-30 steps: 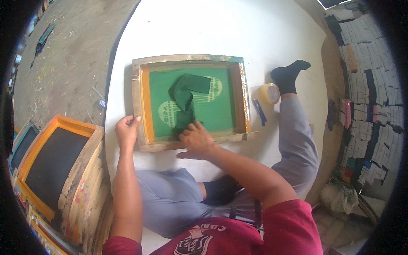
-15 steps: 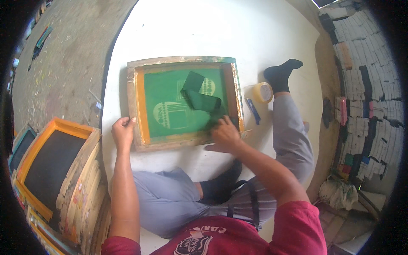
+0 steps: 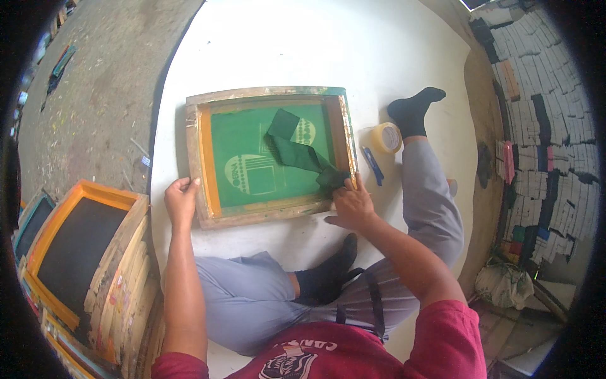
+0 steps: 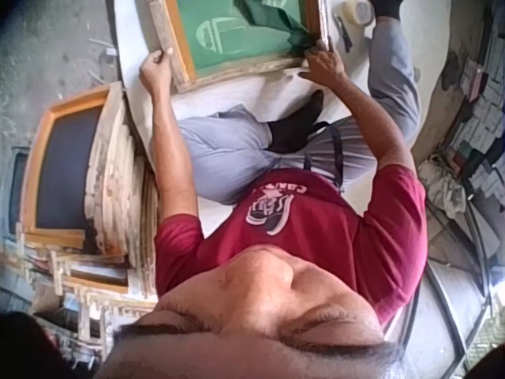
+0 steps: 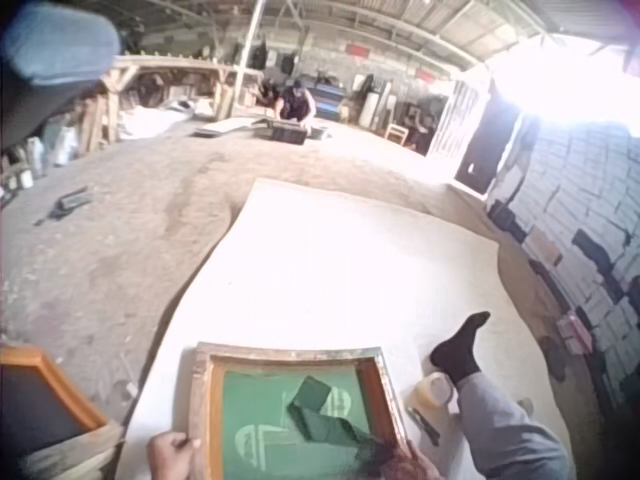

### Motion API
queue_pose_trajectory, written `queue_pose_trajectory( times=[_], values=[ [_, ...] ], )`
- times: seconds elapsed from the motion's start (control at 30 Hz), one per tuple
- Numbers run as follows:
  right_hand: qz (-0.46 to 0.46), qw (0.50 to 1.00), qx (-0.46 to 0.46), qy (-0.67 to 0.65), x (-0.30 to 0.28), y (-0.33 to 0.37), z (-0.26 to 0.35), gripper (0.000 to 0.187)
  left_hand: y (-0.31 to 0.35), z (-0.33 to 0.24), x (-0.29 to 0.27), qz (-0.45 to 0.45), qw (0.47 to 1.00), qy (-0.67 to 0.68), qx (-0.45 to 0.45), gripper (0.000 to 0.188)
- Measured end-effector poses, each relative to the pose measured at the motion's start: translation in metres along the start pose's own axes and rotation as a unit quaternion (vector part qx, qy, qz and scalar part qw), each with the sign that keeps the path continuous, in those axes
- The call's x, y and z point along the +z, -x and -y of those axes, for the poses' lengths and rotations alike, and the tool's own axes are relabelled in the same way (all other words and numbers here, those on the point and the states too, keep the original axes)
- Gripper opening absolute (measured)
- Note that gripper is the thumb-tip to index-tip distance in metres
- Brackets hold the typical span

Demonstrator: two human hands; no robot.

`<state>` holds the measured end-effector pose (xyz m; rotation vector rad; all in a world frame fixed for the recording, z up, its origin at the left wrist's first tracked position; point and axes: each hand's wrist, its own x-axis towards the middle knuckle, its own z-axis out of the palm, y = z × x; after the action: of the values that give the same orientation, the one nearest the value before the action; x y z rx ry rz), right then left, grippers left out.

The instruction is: The person sits on the floor and cleans two screen printing frames using a green cloth and tape. They wipe the mesh and edges of a green frame, then switch to a black frame, applying tape to the edges and wiping the mesh surface.

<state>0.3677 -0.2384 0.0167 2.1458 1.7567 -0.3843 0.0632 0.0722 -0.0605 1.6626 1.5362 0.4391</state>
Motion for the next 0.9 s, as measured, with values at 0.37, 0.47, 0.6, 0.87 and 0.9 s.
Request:
queue_pose_trajectory(
  times=[0.37, 0.47, 0.6, 0.87, 0.9],
  values=[
    [-0.019, 0.998, 0.044, -0.051, -0.010, 0.001, 0.009, 0.067, -0.001, 0.003, 0.000, -0.002, 1.000, -0.026, -0.005, 0.037],
    [0.122, 0.990, 0.050, -0.052, -0.017, -0.010, 0.014, 0.068, 0.001, 0.000, 0.000, 0.000, 1.000, -0.028, -0.008, 0.036],
    [0.050, 0.994, -0.010, -0.099, -0.017, -0.041, 0.066, 0.070, 0.001, -0.004, -0.002, 0.003, 1.000, -0.029, -0.011, 0.036],
    [-0.076, 0.953, -0.137, -0.258, -0.023, -0.108, 0.194, 0.066, 0.000, -0.007, -0.001, 0.014, 0.999, -0.028, -0.017, 0.038],
    [-0.040, 0.955, -0.141, -0.257, -0.028, -0.109, 0.195, 0.067, -0.001, -0.009, -0.003, 0.027, 0.999, -0.028, -0.025, 0.041]
  ],
)
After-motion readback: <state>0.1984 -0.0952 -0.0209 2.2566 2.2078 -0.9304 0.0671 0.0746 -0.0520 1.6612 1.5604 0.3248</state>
